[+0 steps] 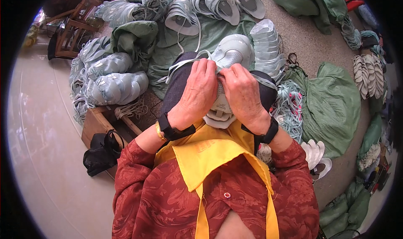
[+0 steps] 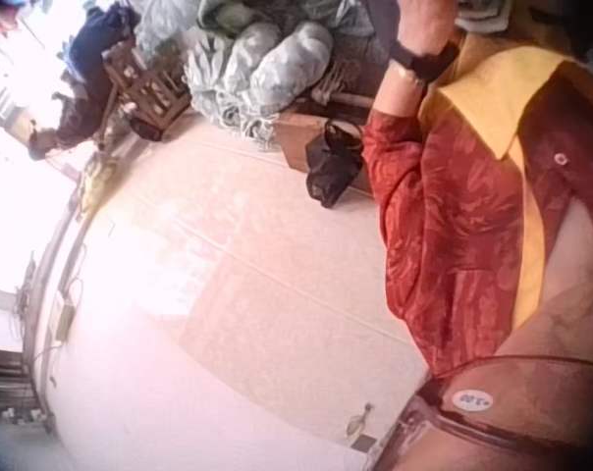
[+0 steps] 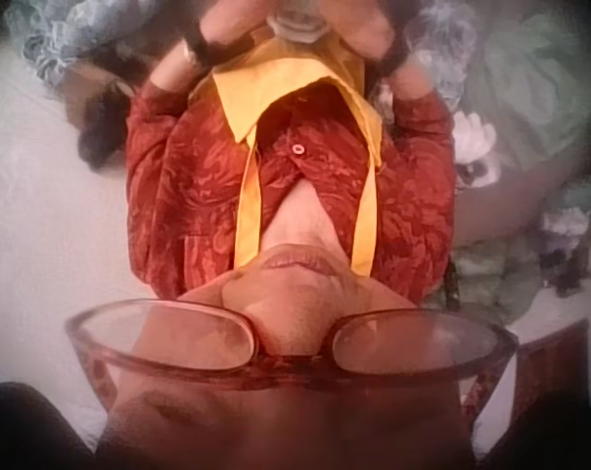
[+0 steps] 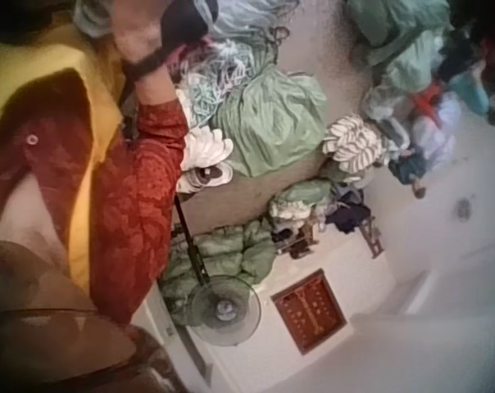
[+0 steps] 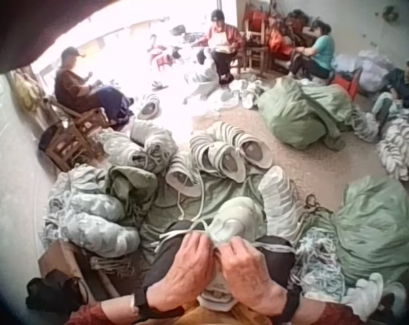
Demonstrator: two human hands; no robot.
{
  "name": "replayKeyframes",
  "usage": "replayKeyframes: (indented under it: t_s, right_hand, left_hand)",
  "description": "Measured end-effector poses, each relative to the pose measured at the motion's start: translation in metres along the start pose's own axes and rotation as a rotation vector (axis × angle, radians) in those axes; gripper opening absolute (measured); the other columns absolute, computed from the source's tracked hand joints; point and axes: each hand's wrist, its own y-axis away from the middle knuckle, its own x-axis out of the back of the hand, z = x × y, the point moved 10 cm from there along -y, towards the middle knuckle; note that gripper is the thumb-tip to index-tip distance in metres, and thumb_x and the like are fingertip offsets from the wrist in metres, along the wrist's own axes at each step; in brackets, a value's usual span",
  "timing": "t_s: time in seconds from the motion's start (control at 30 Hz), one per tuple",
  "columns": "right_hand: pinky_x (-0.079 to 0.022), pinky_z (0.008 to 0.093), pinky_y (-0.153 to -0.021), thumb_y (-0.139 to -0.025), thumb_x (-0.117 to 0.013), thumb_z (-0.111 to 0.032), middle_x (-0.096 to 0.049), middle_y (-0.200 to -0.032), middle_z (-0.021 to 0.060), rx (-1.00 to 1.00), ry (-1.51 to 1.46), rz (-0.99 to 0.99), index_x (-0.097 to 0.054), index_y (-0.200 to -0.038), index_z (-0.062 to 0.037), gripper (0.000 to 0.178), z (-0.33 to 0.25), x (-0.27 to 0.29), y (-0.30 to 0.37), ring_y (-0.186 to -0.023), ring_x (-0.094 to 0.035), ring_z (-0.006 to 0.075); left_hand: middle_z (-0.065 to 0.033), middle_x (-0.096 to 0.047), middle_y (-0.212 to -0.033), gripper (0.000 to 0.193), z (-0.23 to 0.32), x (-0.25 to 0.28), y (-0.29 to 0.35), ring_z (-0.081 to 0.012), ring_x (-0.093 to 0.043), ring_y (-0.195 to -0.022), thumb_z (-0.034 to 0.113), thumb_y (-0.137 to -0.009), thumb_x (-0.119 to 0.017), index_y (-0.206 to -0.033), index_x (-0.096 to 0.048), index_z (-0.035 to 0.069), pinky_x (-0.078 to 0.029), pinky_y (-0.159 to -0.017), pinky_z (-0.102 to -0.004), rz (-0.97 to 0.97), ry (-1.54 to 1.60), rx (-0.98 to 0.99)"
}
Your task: The person sits on the floor and laces a light-colored sneaker by hand, threading the laces through eyelets and tying them. They handle multiple shoes and laces, occasionally picking up another shoe or a bundle of laces from the surrounding piles.
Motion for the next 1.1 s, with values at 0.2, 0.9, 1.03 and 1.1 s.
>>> replayKeyframes:
  t_s: [0.2,0.9,1.03,1.1]
  right_hand:
    - [-0.054,0.0417,-0.077,-0.086,-0.072,-0.006,-0.062,-0.093,0.0137,-0.045,0.009,0.036,-0.067,-0.098,-0.0014,0.014,0.004,-0.002,-0.001,-0.088,-0.065,0.0333]
    - [-0.052,0.0443,-0.071,-0.086,-0.069,-0.001,-0.059,-0.087,0.0143,-0.011,-0.105,0.16,-0.06,-0.089,-0.002,0.01,0.002,0.006,-0.002,-0.082,-0.063,0.036]
    - [-0.05,0.0418,-0.067,-0.084,-0.069,0.003,-0.057,-0.083,0.0134,0.015,-0.166,0.128,-0.059,-0.087,-0.0009,0.011,-0.01,0.019,0.008,-0.076,-0.062,0.0341]
    - [-0.05,0.0409,-0.065,-0.084,-0.069,0.004,-0.058,-0.082,0.0135,-0.023,-0.269,0.062,-0.059,-0.087,-0.0003,0.011,-0.012,0.022,0.018,-0.074,-0.062,0.0331]
  left_hand:
    - [-0.022,-0.051,-0.104,0.02,-0.002,-0.004,0.0,-0.0424,-0.05,-0.101,-0.006,-0.087,-0.056,-0.105,-0.052,-0.003,-0.044,-0.088,-0.049,-0.007,-0.003,0.017]
    - [-0.0168,-0.053,-0.085,0.015,-0.002,0.014,-0.005,-0.0378,-0.056,-0.078,-0.007,-0.083,-0.058,-0.095,-0.052,-0.001,-0.046,-0.069,-0.043,0.112,0.177,0.016]
    - [-0.0174,-0.052,-0.085,0.018,-0.01,0.011,-0.002,-0.0392,-0.056,-0.081,-0.007,-0.08,-0.058,-0.095,-0.05,0.0,-0.046,-0.07,-0.0457,0.093,0.207,0.046]
    - [-0.018,-0.051,-0.085,0.02,-0.011,0.01,0.0,-0.0406,-0.055,-0.084,-0.008,-0.079,-0.058,-0.095,-0.049,0.0,-0.045,-0.072,-0.0475,0.084,0.223,0.05]
